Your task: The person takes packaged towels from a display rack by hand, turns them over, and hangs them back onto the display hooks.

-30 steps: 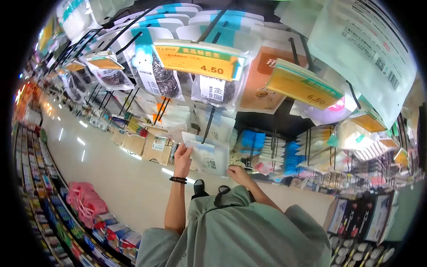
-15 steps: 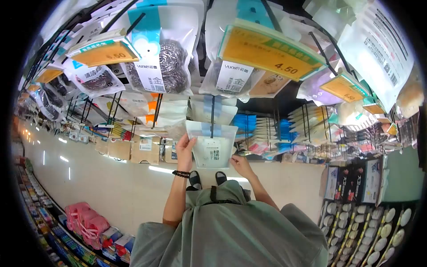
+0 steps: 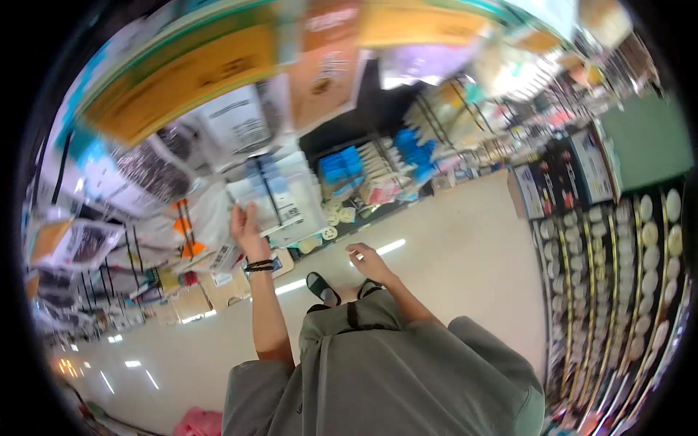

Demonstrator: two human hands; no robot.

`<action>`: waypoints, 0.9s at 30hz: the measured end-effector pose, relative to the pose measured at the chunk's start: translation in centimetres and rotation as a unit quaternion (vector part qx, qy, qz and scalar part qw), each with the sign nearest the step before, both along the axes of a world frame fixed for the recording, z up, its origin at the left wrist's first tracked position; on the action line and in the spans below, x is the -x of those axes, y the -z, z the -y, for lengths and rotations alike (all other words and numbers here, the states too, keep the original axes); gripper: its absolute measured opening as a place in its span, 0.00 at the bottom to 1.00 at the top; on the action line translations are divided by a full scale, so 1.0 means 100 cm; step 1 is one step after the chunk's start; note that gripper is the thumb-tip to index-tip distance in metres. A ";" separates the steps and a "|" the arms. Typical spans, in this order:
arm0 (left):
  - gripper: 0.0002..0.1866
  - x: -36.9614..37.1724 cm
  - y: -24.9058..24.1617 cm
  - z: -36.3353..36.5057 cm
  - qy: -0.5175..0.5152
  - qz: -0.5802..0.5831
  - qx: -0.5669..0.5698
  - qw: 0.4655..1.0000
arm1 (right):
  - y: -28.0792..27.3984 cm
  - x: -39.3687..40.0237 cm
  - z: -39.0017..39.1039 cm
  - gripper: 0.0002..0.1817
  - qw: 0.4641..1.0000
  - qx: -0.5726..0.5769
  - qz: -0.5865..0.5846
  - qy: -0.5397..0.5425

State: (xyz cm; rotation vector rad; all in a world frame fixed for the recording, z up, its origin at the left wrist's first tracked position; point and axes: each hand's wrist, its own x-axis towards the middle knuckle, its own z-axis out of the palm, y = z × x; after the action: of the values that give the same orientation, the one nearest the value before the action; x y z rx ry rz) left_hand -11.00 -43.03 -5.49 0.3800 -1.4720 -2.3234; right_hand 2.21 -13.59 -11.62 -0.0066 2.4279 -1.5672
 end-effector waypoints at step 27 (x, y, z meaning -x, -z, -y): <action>0.18 -0.106 0.144 -0.340 0.554 0.285 0.300 0.722 | 0.082 -0.221 -0.310 0.18 0.938 -0.025 0.137 0.317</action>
State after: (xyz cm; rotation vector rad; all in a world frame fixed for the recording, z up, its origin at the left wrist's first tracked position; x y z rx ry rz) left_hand -0.38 -9.06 -19.88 -0.0545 -3.3590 -2.2397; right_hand 24.35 17.39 -19.78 1.0265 2.3557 -1.5850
